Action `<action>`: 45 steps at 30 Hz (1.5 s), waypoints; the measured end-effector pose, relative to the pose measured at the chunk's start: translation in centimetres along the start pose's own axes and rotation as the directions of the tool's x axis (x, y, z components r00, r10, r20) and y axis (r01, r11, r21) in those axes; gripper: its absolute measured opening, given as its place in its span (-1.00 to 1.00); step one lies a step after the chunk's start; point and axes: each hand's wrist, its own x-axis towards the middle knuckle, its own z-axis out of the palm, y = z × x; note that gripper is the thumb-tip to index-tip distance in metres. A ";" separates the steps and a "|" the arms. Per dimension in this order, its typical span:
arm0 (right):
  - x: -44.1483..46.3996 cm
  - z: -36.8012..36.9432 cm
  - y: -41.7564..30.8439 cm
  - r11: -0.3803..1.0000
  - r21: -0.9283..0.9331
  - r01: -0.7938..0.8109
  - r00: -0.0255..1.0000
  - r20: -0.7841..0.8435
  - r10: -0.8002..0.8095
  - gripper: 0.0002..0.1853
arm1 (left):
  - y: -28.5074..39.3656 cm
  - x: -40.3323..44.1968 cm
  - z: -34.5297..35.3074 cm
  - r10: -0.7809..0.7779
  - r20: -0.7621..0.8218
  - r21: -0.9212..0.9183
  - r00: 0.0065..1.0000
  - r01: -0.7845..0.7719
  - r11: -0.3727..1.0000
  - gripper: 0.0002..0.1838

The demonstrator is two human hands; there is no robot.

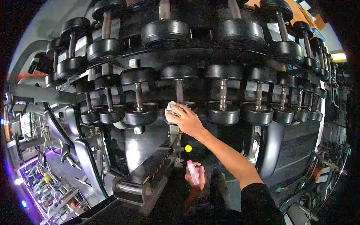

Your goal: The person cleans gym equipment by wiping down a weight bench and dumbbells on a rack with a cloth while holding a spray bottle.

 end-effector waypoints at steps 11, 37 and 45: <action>-9.3 2.6 0.3 0.904 0.277 -0.326 0.892 -0.227 0.391 -0.45 | 0.1 0.2 -0.7 -0.066 -0.013 0.124 0.998 0.068 0.990 -0.85; -18.3 -9.0 -0.2 -0.807 0.581 -0.104 0.659 0.648 0.382 -0.52 | 1.5 0.2 0.1 -0.034 -0.063 -0.263 0.997 0.016 0.965 -0.72; -18.7 -17.7 0.0 -0.835 0.550 0.004 0.772 0.529 0.352 -0.53 | 5.5 -1.1 0.1 -0.088 -0.004 -0.330 0.996 0.082 0.940 -0.75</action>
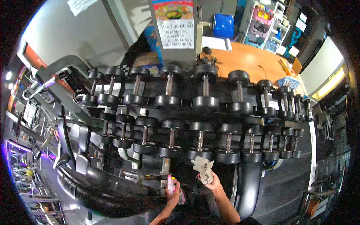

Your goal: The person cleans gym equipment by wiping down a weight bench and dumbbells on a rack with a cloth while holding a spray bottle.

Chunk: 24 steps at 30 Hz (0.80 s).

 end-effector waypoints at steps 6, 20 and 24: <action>-1.3 4.0 -3.3 0.998 0.063 0.032 0.999 -0.044 -0.029 -0.67 | 6.8 -1.9 3.2 0.061 0.104 0.118 0.993 -0.073 0.990 -0.79; -4.3 12.1 -12.3 0.999 -0.036 -0.030 0.999 0.014 0.031 -0.55 | 12.5 0.6 13.7 0.205 0.221 0.006 0.953 -0.212 0.977 -0.76; -4.0 13.7 -14.2 0.984 -0.180 0.011 0.995 0.095 0.006 -0.58 | 13.5 1.7 14.8 0.306 0.280 0.055 0.910 -0.333 0.941 -0.72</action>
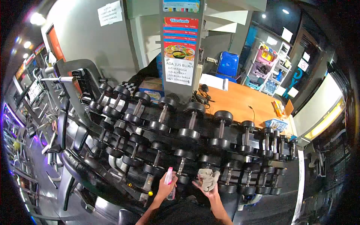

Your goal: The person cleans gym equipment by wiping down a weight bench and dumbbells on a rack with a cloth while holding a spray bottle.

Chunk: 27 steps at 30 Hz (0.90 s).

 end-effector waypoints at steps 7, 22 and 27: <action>2.3 -0.4 -2.2 0.992 0.122 0.033 0.999 -0.034 -0.029 -0.58 | 1.3 3.0 0.4 0.045 0.031 -0.062 0.999 -0.043 0.997 -0.50; 11.1 6.8 -4.8 0.990 0.115 0.078 0.995 -0.062 -0.071 -0.55 | 5.3 18.5 -0.4 0.014 0.240 -0.167 0.971 0.027 0.986 -0.54; 13.6 6.4 -6.7 0.975 0.137 0.173 0.984 -0.070 -0.165 -0.58 | 7.6 24.7 1.2 0.033 0.147 -0.073 0.989 -0.023 0.997 -0.68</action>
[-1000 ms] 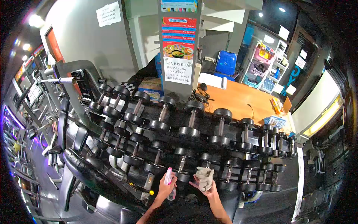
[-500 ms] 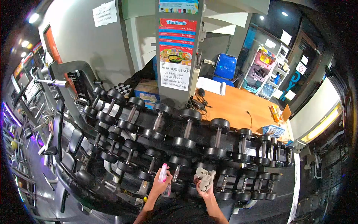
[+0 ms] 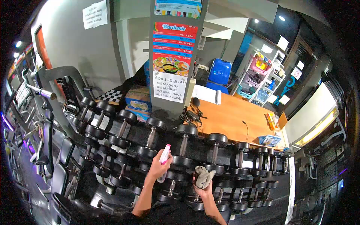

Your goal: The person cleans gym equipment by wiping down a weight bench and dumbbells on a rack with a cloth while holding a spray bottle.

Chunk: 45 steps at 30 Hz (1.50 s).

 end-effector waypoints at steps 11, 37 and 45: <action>4.7 -0.3 -1.3 0.976 0.216 0.016 0.995 -0.097 0.006 -0.55 | -0.2 13.4 2.1 -0.190 0.256 0.408 0.948 0.072 0.910 -0.61; 29.2 15.2 0.4 -0.913 0.114 0.393 0.692 0.617 0.375 -0.72 | -3.4 8.0 4.1 0.136 -0.064 -0.055 0.989 -0.140 0.989 -0.76; 34.3 12.9 7.7 -0.668 0.626 0.402 0.913 -0.214 0.348 -0.72 | -4.4 6.8 4.3 0.158 0.004 0.129 0.987 -0.158 0.979 -0.69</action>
